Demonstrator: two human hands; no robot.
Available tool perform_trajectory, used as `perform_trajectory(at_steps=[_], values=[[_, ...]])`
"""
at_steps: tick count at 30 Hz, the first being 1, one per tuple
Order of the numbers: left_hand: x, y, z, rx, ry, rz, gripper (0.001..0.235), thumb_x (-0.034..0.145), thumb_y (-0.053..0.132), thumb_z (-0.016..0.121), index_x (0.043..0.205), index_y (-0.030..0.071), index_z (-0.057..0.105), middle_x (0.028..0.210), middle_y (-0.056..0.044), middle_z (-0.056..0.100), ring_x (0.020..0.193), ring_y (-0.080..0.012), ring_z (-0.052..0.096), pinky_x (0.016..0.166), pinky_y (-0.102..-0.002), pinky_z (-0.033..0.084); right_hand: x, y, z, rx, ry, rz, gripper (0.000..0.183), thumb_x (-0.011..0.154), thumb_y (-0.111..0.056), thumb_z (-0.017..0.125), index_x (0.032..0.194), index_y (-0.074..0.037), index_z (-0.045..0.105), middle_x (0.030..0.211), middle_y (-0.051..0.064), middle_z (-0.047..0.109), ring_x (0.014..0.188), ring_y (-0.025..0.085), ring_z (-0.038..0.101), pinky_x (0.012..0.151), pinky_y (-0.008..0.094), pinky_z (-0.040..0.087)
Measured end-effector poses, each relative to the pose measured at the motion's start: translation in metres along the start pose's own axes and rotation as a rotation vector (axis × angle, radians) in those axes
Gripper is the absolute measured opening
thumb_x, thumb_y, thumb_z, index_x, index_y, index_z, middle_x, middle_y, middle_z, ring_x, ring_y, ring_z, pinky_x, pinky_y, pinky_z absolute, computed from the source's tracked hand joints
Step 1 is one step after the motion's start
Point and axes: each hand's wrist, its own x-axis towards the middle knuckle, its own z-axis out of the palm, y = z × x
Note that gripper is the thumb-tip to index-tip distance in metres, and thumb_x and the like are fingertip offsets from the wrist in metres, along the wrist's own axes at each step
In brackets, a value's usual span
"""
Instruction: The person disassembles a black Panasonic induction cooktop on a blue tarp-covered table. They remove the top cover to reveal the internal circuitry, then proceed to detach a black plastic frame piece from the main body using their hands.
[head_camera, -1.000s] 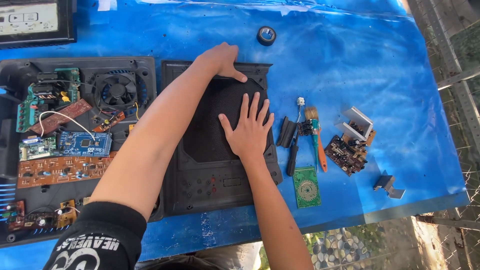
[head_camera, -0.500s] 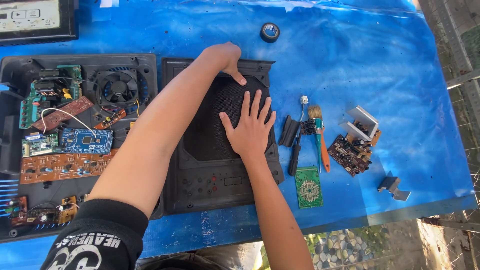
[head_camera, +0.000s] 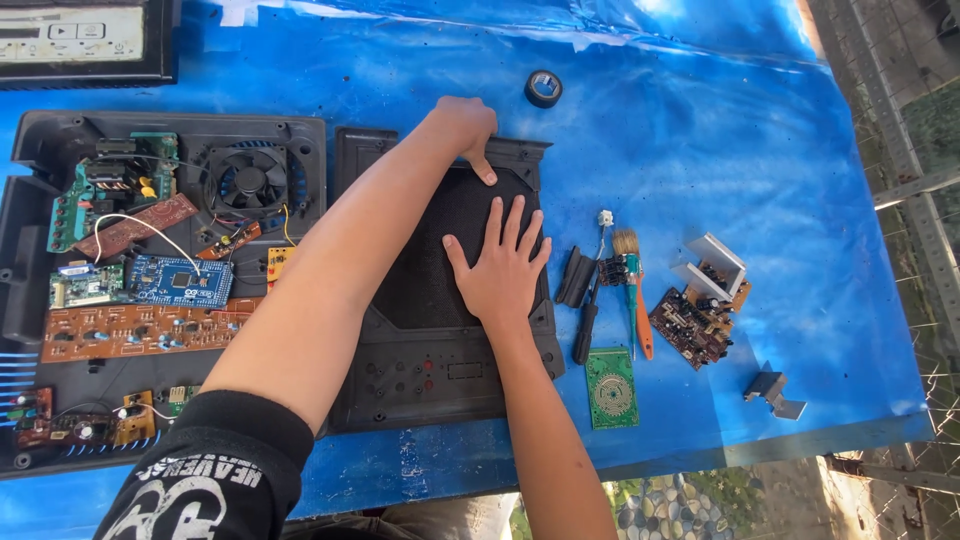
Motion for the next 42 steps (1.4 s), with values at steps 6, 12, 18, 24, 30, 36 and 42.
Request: perform_trajectory(at_steps=[6,12,18,24,30,36,42], values=[[-0.006,0.020,-0.008,0.094,0.127,0.062,0.067,0.070,0.067,0.087,0.104,0.011,0.073,0.102,-0.006,0.070,0.091,-0.0269,0.070,0.072,-0.040,0.058,0.000,0.002,0.000,-0.010,-0.036,0.002,0.090,0.100,-0.076,0.027,0.165,-0.013,0.027,0.171,0.018,0.022,0.155,0.046,0.019,0.117,0.067,0.024],[0.038,0.062,0.005,0.113,0.403,0.119,0.023,0.079,0.025,0.090,0.092,0.014,0.075,0.090,-0.006,0.068,0.081,-0.0279,0.070,0.063,-0.043,0.058,0.000,0.004,0.017,-0.080,0.123,-0.051,0.090,0.101,-0.077,0.034,0.164,-0.013,0.033,0.169,0.019,0.027,0.153,0.046,0.026,0.116,0.067,0.027],[-0.042,0.029,-0.002,-0.363,0.278,0.259,0.063,0.073,0.063,0.090,0.085,0.012,0.055,0.075,-0.001,0.054,0.065,-0.0213,0.050,0.059,-0.035,0.042,-0.002,0.002,0.002,-0.011,0.064,-0.030,0.089,0.101,-0.074,0.030,0.163,-0.011,0.032,0.168,0.020,0.028,0.153,0.047,0.026,0.114,0.068,0.029],[-0.131,0.007,0.003,-0.667,0.279,0.461,0.058,0.096,0.071,0.050,0.075,0.018,0.055,0.061,0.004,0.044,0.052,-0.0119,0.038,0.054,-0.029,0.028,0.000,0.012,-0.012,0.341,-0.067,0.051,0.080,0.099,-0.066,0.038,0.157,-0.010,0.040,0.169,0.019,0.027,0.156,0.046,0.014,0.118,0.069,0.013],[-0.188,-0.036,0.009,-0.890,0.400,0.396,0.042,0.115,0.042,0.037,0.092,0.013,0.057,0.080,-0.001,0.059,0.068,-0.0164,0.053,0.071,-0.034,0.042,-0.004,0.075,-0.058,0.455,0.302,0.020,0.030,0.103,-0.035,0.061,0.113,-0.009,0.072,0.106,0.007,0.073,0.103,0.029,0.066,0.087,0.045,0.048],[-0.225,-0.045,0.015,-1.362,0.367,0.341,0.042,0.111,0.042,0.040,0.116,0.017,0.073,0.080,0.003,0.047,0.067,-0.0095,0.042,0.069,-0.025,0.042,-0.017,0.136,-0.054,0.065,-0.018,0.108,0.040,0.099,-0.043,0.073,0.118,-0.009,0.066,0.108,0.010,0.063,0.108,0.039,0.057,0.080,0.057,0.049],[-0.239,-0.018,0.030,-1.983,0.485,0.811,0.039,0.108,0.038,0.046,0.092,0.006,0.061,0.065,0.002,0.037,0.055,-0.0092,0.036,0.053,-0.023,0.035,-0.015,0.130,-0.058,0.134,-0.062,0.141,0.055,0.094,-0.040,0.081,0.130,-0.002,0.063,0.103,0.014,0.066,0.100,0.039,0.065,0.075,0.052,0.056]])
